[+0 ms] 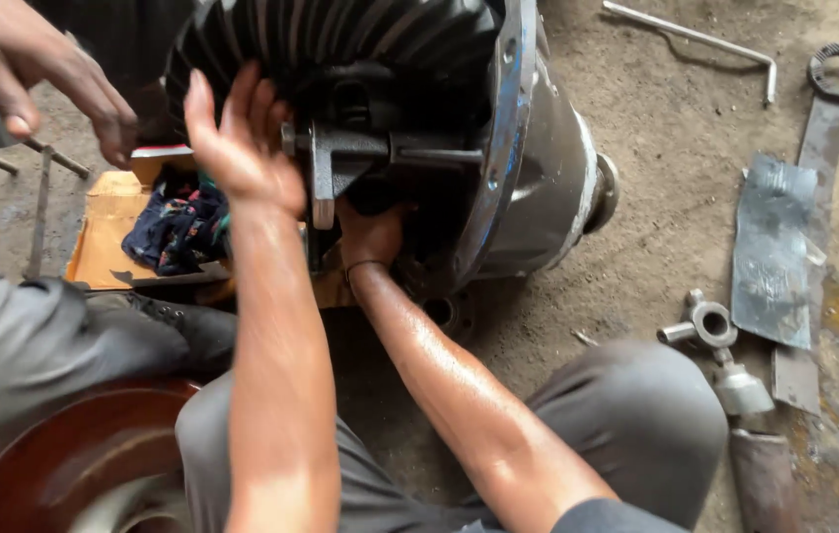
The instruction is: The person uses a metal rod to apply force to a mechanical assembly while another person assists with a hammer. The person then cleans a gear with a cloth and installs it into the assembly, followed by inserting a smaller metal ring.
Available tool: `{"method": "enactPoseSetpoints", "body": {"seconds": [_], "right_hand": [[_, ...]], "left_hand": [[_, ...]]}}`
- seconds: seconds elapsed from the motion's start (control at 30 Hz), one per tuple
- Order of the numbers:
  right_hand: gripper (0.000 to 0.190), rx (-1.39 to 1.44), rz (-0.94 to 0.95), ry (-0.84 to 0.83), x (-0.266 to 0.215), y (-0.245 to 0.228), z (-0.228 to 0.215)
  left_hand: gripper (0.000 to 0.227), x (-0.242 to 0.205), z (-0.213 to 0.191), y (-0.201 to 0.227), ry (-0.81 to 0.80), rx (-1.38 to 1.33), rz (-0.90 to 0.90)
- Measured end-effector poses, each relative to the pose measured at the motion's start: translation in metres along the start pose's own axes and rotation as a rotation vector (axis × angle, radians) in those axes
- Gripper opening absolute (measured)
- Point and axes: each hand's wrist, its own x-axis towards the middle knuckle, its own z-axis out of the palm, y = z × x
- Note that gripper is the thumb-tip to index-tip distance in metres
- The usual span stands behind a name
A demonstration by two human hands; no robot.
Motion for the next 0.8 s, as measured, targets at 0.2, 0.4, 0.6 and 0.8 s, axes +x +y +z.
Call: {"method": "enactPoseSetpoints", "body": {"seconds": [0.2,0.4,0.6,0.8], "right_hand": [[0.128,0.03,-0.041,-0.028,-0.005,-0.005,-0.009],[0.137,0.047,-0.006,-0.025,-0.011,0.002,-0.008],[0.142,0.043,-0.016,-0.07,-0.003,-0.012,-0.01],[0.136,-0.002,-0.081,-0.061,-0.003,-0.011,-0.013]], "left_hand": [[0.074,0.0,-0.006,-0.003,-0.7,-0.353,-0.17],[0.069,-0.01,-0.002,-0.001,-0.208,0.194,0.003],[0.058,-0.006,0.005,0.005,0.093,-0.165,-0.04],[0.074,-0.01,0.006,0.0,-0.49,-0.265,-0.073]]}}
